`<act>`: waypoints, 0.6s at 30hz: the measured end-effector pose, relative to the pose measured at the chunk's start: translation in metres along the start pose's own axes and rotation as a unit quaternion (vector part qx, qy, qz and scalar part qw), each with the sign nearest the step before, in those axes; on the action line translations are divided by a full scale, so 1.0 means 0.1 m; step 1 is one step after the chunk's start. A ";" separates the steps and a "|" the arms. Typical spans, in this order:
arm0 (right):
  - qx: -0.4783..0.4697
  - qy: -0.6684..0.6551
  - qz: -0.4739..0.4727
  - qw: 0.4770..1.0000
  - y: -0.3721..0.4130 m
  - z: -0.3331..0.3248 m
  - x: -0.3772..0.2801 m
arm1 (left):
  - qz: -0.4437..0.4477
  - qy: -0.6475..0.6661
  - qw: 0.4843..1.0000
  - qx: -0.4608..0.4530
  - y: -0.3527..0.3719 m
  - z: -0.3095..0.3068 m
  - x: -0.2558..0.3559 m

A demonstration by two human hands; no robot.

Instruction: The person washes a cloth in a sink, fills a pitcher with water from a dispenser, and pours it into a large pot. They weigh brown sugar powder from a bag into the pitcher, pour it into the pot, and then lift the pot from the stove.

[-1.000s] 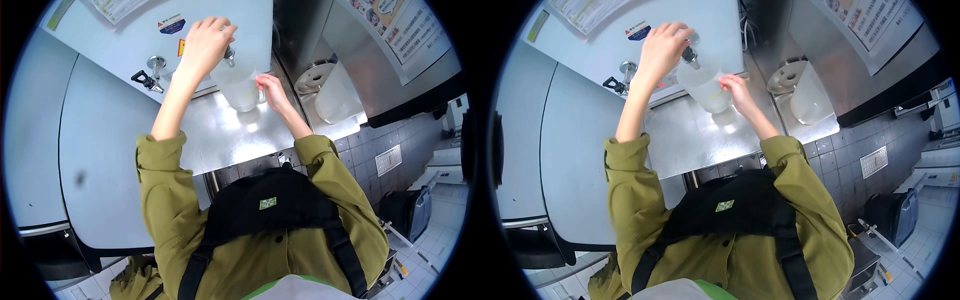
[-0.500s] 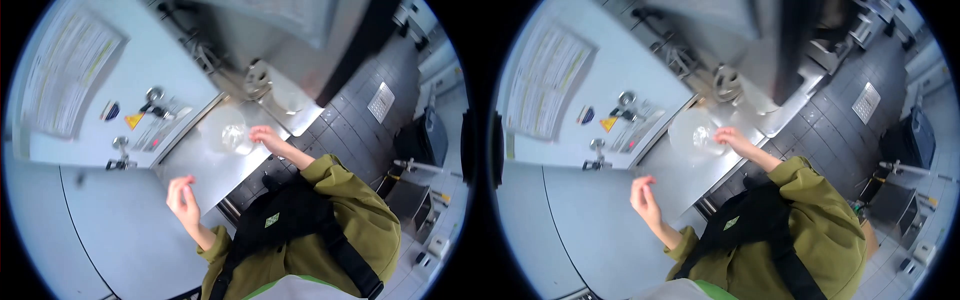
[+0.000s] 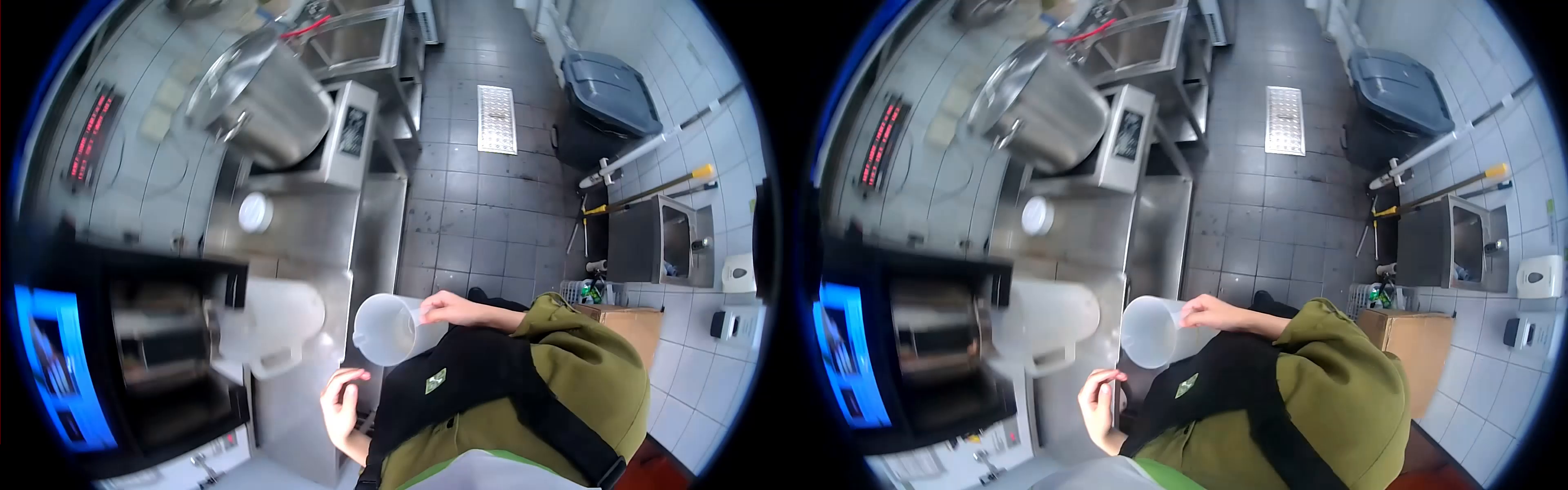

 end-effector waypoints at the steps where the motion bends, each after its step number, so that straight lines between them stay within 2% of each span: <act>1: 0.036 -0.001 -0.008 0.999 0.08 -0.27 -0.14 | 0.001 0.006 1.000 -0.026 -0.31 0.22 0.09; 2: 0.075 -0.028 -0.036 0.996 0.11 -0.54 -0.22 | 0.000 -0.010 0.999 -0.041 -0.61 0.42 0.14; 3: 0.102 -0.017 -0.011 0.995 0.15 -0.84 -0.31 | -0.010 -0.028 0.998 -0.053 -0.90 0.65 0.27; 8: 0.255 -0.055 -0.142 0.955 0.05 -2.33 -1.06 | -0.036 -0.019 0.989 -0.139 -2.46 1.64 0.34; 11: 0.329 -0.100 -0.192 0.919 -0.19 -3.35 -1.51 | -0.003 -0.083 0.978 -0.190 -3.58 2.36 0.33; 12: 0.353 -0.136 -0.198 0.904 -0.28 -3.68 -1.65 | 0.080 -0.116 0.969 -0.204 -3.99 2.62 0.36; 15: 0.366 -0.179 -0.242 0.881 -0.51 -4.71 -2.10 | 0.080 -0.082 0.955 -0.274 -5.24 3.36 0.27; 17: 0.399 -0.183 -0.253 0.862 -0.61 -5.30 -2.67 | 0.035 -0.051 0.949 -0.309 -6.13 3.89 0.41; 18: 0.417 -0.183 -0.260 0.852 -0.64 -5.58 -2.93 | 0.045 -0.050 0.946 -0.318 -6.54 4.14 0.54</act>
Point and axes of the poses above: each hand's wrist, its own y-axis away from the middle knuckle, its own z-axis out of the palm, x = y × z, the point moved 3 cm from there along -y, towards the middle knuckle
